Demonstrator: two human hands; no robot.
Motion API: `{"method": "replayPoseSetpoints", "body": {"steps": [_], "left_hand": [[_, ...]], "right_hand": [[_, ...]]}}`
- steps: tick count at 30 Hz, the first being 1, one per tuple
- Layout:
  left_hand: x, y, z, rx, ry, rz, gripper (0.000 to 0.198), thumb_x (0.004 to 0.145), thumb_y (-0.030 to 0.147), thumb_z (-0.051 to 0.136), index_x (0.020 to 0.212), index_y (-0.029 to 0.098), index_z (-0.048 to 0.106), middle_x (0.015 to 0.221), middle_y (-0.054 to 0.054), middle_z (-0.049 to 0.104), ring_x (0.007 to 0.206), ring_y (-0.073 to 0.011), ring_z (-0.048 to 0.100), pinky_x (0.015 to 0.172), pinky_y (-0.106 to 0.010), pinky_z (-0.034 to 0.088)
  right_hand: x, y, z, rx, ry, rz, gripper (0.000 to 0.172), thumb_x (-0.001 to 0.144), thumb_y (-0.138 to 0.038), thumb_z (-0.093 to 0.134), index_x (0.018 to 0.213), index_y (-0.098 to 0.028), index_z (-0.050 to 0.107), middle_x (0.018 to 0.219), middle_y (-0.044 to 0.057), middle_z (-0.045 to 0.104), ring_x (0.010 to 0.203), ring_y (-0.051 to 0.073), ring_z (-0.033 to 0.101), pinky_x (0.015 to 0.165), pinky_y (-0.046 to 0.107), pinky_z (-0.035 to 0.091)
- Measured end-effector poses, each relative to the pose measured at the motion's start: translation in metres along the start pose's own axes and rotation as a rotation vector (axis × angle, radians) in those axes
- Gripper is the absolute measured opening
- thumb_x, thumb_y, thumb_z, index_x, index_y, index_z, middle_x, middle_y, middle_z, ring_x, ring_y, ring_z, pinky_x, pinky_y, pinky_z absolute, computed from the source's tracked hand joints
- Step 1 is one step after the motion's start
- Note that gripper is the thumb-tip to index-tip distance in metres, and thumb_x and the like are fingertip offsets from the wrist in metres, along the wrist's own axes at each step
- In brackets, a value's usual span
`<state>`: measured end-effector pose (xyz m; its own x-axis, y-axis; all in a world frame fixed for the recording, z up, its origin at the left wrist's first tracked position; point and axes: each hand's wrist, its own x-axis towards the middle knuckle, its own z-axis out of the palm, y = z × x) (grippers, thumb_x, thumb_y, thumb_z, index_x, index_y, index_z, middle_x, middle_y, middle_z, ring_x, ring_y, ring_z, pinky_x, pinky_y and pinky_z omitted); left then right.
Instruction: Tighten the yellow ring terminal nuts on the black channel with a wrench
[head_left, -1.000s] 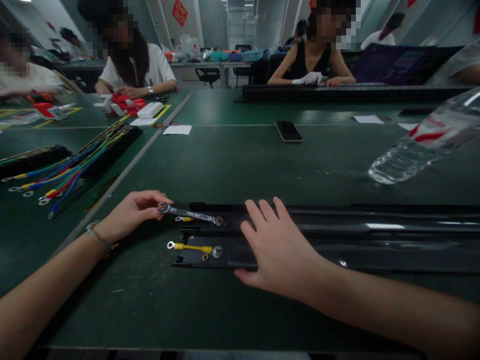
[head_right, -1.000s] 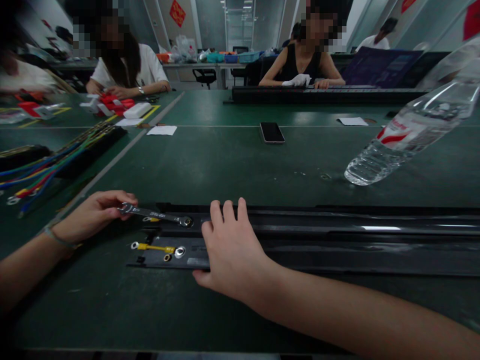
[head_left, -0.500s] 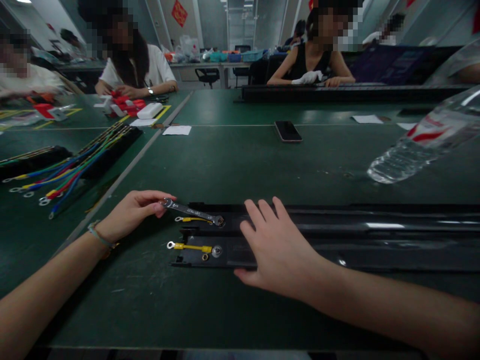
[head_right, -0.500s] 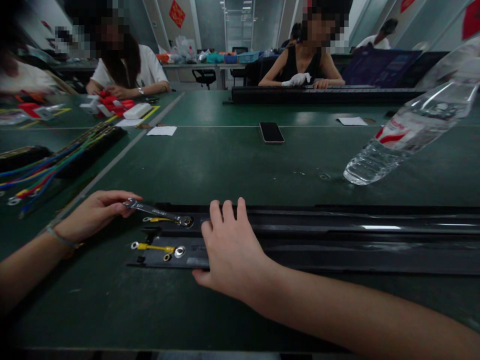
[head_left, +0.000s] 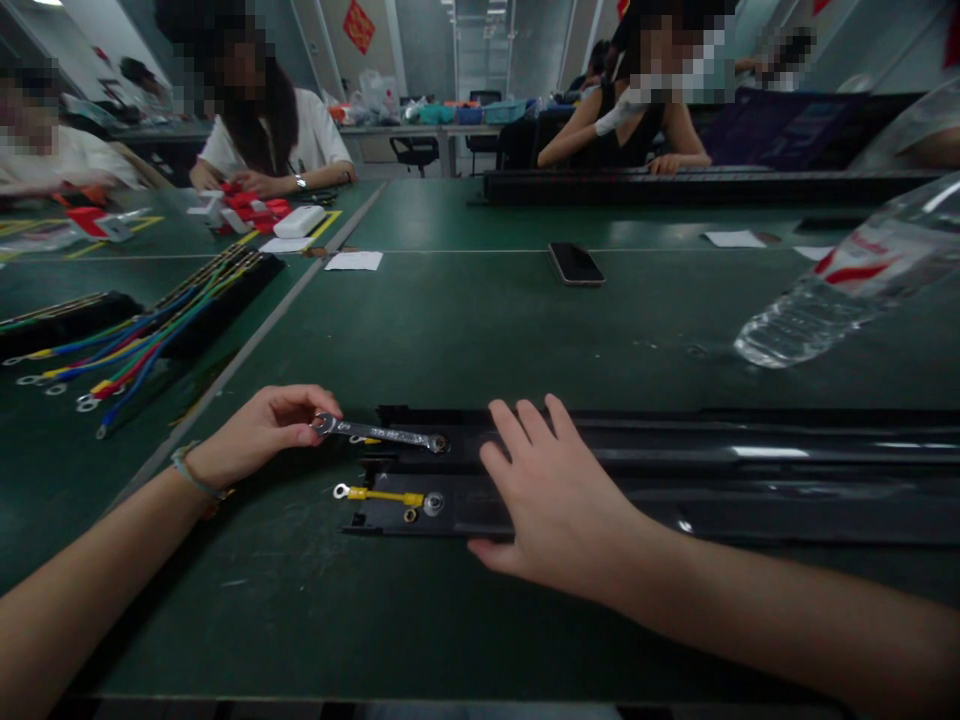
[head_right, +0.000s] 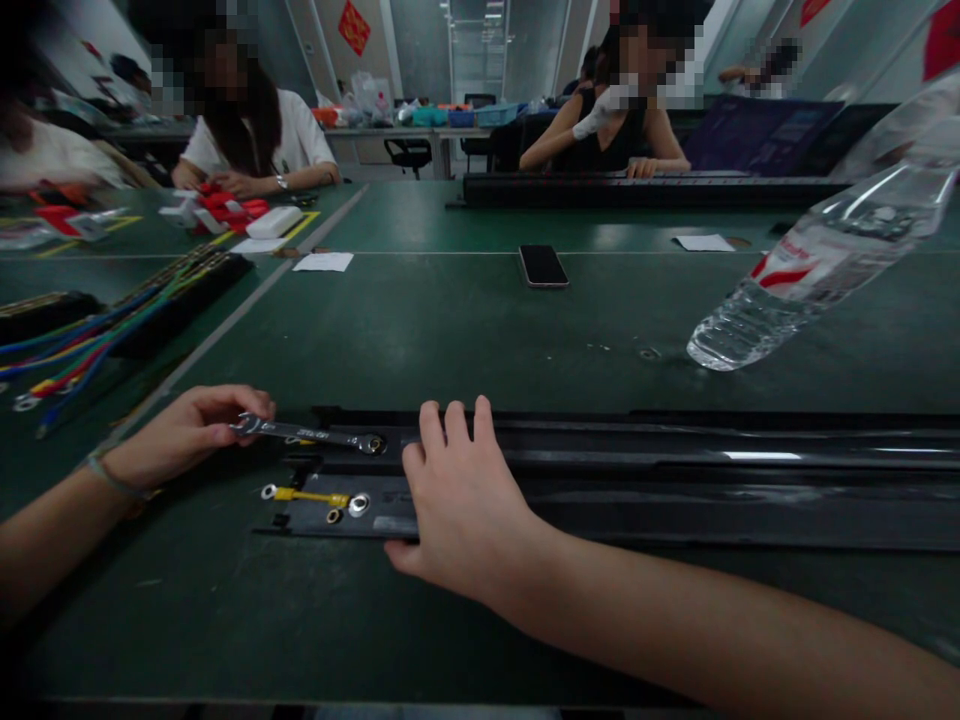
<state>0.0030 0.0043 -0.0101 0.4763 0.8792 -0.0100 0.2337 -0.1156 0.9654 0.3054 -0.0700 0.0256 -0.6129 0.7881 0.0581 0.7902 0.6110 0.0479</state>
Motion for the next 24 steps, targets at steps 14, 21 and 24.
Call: {"method": "replayPoseSetpoints", "body": {"steps": [14,21,24], "left_hand": [[-0.0009,-0.0008,-0.0003,-0.010,-0.080,0.049,0.021,0.065,0.032,0.068,0.076,0.017,0.060,0.066,0.001,0.050,0.060,-0.0114,0.045,0.053,-0.019,0.036],[-0.0005,-0.0010,0.0005,-0.028,-0.064,0.027,0.021,0.065,0.029,0.068,0.077,0.015,0.060,0.065,0.001,0.051,0.056,-0.0101,0.045,0.051,-0.019,0.036],[0.0001,-0.0014,0.0010,-0.024,-0.019,0.014,0.019,0.069,0.028,0.064,0.082,0.015,0.059,0.062,0.002,0.052,0.053,-0.0091,0.044,0.050,-0.018,0.035]], "right_hand": [[-0.0006,-0.0005,0.0013,-0.008,0.011,0.011,0.063,0.065,-0.062,0.045,0.100,-0.011,0.057,0.127,0.024,0.038,0.115,0.039,0.033,0.094,0.056,0.018],[0.0002,0.0000,0.0011,-0.007,-0.004,0.007,0.064,0.065,-0.062,0.044,0.100,-0.010,0.057,0.127,0.024,0.039,0.114,0.040,0.034,0.094,0.056,0.018],[0.0005,-0.0005,0.0001,-0.005,-0.016,0.008,0.065,0.065,-0.063,0.044,0.101,-0.010,0.057,0.127,0.024,0.038,0.114,0.040,0.033,0.093,0.057,0.018]]}}
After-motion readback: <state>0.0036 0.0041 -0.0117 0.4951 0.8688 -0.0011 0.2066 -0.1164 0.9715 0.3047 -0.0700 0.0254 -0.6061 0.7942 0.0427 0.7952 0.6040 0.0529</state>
